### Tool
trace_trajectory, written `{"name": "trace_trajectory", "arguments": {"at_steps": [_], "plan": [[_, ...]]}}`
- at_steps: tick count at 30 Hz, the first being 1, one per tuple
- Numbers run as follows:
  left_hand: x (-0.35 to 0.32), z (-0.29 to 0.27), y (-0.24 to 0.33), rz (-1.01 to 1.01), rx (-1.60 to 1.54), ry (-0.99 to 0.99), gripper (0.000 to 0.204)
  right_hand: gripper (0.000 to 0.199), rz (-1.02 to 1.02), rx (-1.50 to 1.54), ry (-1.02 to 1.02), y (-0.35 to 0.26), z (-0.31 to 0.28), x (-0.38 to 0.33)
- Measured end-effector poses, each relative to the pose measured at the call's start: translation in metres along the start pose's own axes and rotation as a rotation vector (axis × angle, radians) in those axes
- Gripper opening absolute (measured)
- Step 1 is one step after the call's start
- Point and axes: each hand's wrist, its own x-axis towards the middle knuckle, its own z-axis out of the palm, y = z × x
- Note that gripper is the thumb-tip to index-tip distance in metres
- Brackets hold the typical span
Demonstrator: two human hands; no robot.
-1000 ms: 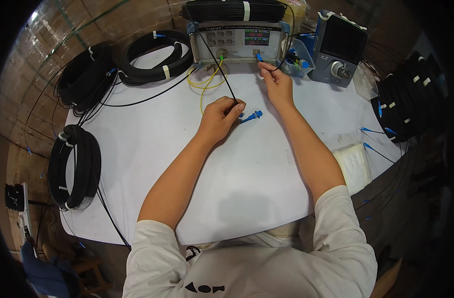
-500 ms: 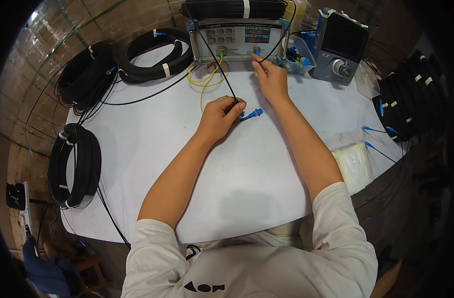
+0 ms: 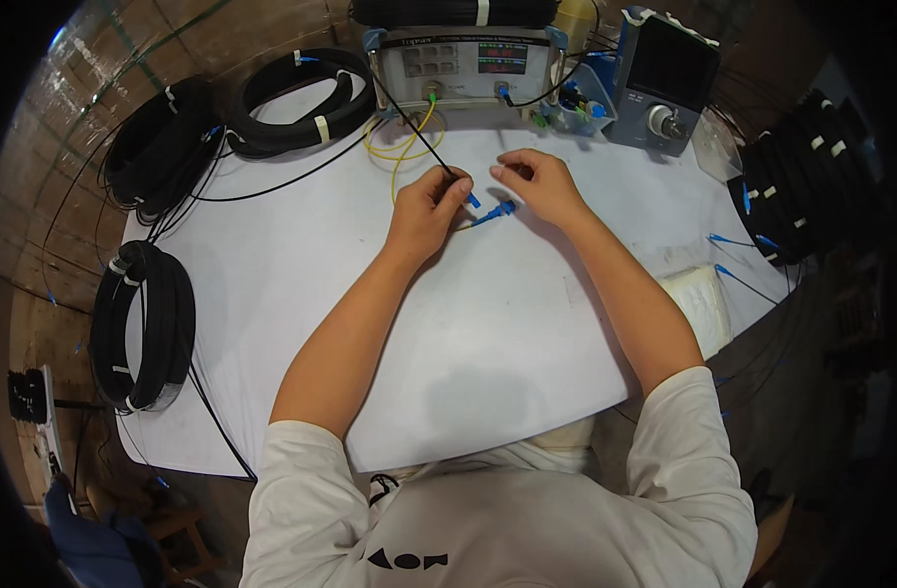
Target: Stripping outer insulation from a cable and testing it using a laser fault locator.
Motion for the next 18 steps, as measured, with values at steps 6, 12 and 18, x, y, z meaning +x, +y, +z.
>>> {"name": "trace_trajectory", "arguments": {"at_steps": [6,12,18], "plan": [[0.003,-0.006,-0.001,-0.085,-0.169,0.009,0.032,0.023,-0.457,-0.343,-0.218,-0.013,-0.027,-0.04],[0.002,-0.006,0.0,-0.087,-0.149,0.032,0.031,0.022,0.12,0.585,-0.284,-0.021,-0.026,-0.044],[0.0,-0.008,-0.005,-0.116,-0.232,0.019,0.032,0.031,0.265,1.339,-0.101,-0.031,-0.01,-0.049]]}}
